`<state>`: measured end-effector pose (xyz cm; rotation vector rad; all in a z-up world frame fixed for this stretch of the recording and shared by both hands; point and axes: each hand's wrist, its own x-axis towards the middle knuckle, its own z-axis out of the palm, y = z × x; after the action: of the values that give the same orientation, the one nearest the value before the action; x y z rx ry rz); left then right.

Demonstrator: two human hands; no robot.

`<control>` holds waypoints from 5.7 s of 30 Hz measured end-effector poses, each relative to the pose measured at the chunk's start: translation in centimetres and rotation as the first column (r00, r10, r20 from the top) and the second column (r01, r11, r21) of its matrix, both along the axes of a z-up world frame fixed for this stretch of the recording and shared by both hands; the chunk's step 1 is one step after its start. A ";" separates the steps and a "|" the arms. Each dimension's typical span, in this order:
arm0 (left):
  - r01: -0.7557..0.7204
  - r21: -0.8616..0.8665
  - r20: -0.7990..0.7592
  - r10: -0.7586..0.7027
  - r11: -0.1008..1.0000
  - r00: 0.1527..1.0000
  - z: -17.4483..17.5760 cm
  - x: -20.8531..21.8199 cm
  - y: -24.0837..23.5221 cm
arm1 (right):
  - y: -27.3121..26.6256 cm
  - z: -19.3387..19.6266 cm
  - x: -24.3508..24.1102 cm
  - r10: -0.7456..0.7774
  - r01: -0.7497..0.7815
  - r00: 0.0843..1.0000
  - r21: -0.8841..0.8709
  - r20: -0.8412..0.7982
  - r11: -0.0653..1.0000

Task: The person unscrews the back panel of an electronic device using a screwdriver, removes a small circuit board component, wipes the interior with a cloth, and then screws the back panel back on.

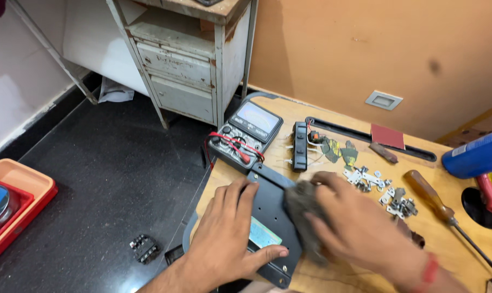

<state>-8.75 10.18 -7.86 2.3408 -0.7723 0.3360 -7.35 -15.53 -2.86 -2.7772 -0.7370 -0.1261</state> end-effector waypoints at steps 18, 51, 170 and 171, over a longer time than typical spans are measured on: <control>-0.021 -0.037 -0.089 0.018 0.999 0.996 -0.5 -0.7 -1.1 | -2.6 -3.2 -1.7 -0.201 0.202 0.978 -0.027 0.047 0.979; 0.200 -0.113 0.211 -0.173 0.973 0.962 4.9 0.7 -4.0 | -29.3 -5.1 -12.1 -0.371 0.550 0.834 0.569 -0.408 0.611; 0.576 0.472 0.161 -0.708 0.667 0.687 1.0 15.2 -20.4 | -17.1 -0.2 -2.1 -0.067 0.087 0.993 -0.228 0.093 0.970; 0.565 0.491 0.159 -0.706 0.663 0.690 1.2 15.3 -20.2 | -17.0 -0.2 -2.2 -0.067 0.087 0.993 -0.217 0.102 0.972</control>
<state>6.53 -10.07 -6.68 2.1845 -1.9537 0.2714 -9.53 -32.56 -3.03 -3.0318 -0.7045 -0.2025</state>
